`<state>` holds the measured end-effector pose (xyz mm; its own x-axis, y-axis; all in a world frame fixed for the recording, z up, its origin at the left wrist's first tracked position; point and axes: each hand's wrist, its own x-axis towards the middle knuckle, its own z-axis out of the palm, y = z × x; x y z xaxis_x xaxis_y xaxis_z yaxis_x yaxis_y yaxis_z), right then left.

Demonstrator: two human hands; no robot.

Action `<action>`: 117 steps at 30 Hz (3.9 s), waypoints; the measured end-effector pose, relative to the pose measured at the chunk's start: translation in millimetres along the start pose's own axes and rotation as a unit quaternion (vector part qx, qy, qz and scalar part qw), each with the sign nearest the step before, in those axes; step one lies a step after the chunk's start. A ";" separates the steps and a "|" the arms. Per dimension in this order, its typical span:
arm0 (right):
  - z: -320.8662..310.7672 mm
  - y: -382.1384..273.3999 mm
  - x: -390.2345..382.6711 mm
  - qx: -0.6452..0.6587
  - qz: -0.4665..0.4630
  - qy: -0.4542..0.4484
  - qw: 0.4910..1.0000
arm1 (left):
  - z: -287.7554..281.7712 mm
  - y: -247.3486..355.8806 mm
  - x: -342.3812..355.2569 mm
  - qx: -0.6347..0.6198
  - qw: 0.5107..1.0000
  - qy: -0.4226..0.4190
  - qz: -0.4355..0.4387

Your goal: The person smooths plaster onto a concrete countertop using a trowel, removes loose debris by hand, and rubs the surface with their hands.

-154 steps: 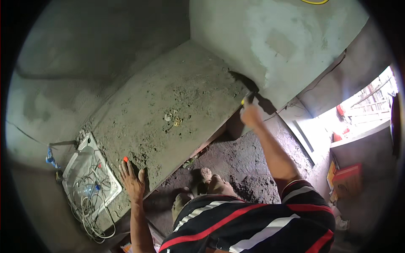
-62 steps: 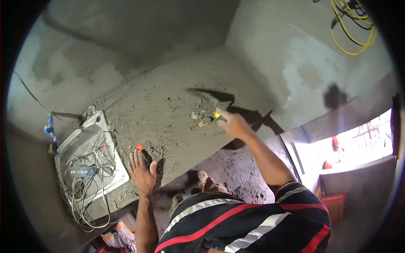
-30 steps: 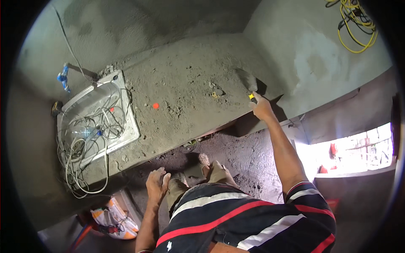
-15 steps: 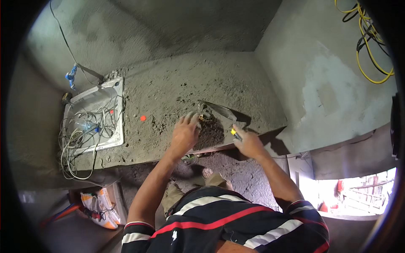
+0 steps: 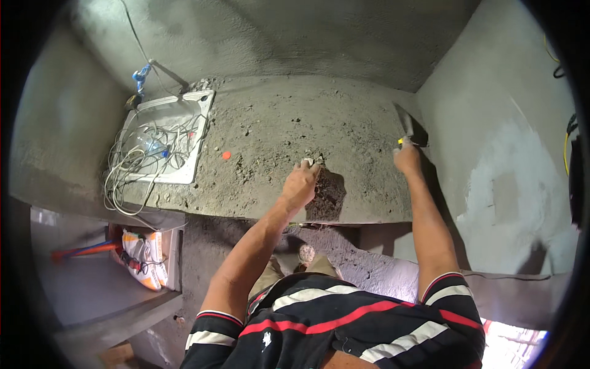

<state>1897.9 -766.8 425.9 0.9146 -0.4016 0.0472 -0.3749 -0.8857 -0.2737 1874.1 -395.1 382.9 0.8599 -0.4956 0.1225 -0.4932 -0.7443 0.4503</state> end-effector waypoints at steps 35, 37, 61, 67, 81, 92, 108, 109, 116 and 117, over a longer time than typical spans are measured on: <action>77.0 -317.9 -162.1 -0.025 -0.433 -0.220 0.874 | -39.6 -155.0 -358.0 -0.768 0.350 0.314 -0.434; 69.2 -306.6 -198.2 0.007 -0.426 -0.231 0.875 | -36.4 -168.9 -325.6 -0.785 0.363 0.291 -0.409; -12.2 -179.7 -183.4 0.298 0.012 -0.401 0.866 | -7.3 -170.9 -265.4 -0.841 0.325 0.197 -0.385; 22.1 -283.4 -232.2 0.333 -0.026 -0.501 0.798 | -14.7 -177.1 -273.7 -0.852 0.318 0.187 -0.372; 50.9 -398.3 -267.7 0.198 -0.436 -0.360 0.801 | -42.5 -257.8 -434.4 -0.763 0.204 0.463 -0.402; 32.7 -373.3 -173.5 0.207 -0.172 -0.411 0.871 | -36.0 -279.7 -393.9 -0.819 0.244 0.385 -0.347; 28.9 -362.2 -220.9 0.136 -0.295 -0.399 0.857 | -33.7 -273.1 -311.8 -0.865 0.233 0.330 -0.298; 34.4 -359.7 -222.7 0.122 -0.291 -0.404 0.858 | -33.7 -272.7 -307.9 -0.863 0.230 0.329 -0.307; 28.4 -350.3 -221.8 0.226 -0.339 -0.390 0.825 | -36.0 -278.5 -306.6 -0.857 0.247 0.325 -0.315; 22.3 -336.0 -205.5 0.260 -0.326 -0.337 0.844 | -36.9 -276.8 -306.9 -0.850 0.248 0.328 -0.329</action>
<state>1839.3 -381.5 486.7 0.8449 0.5105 -0.1597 0.1976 -0.5754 -0.7937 1751.6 -20.4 253.2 0.7924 0.0772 -0.6050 0.0714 0.9734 0.2177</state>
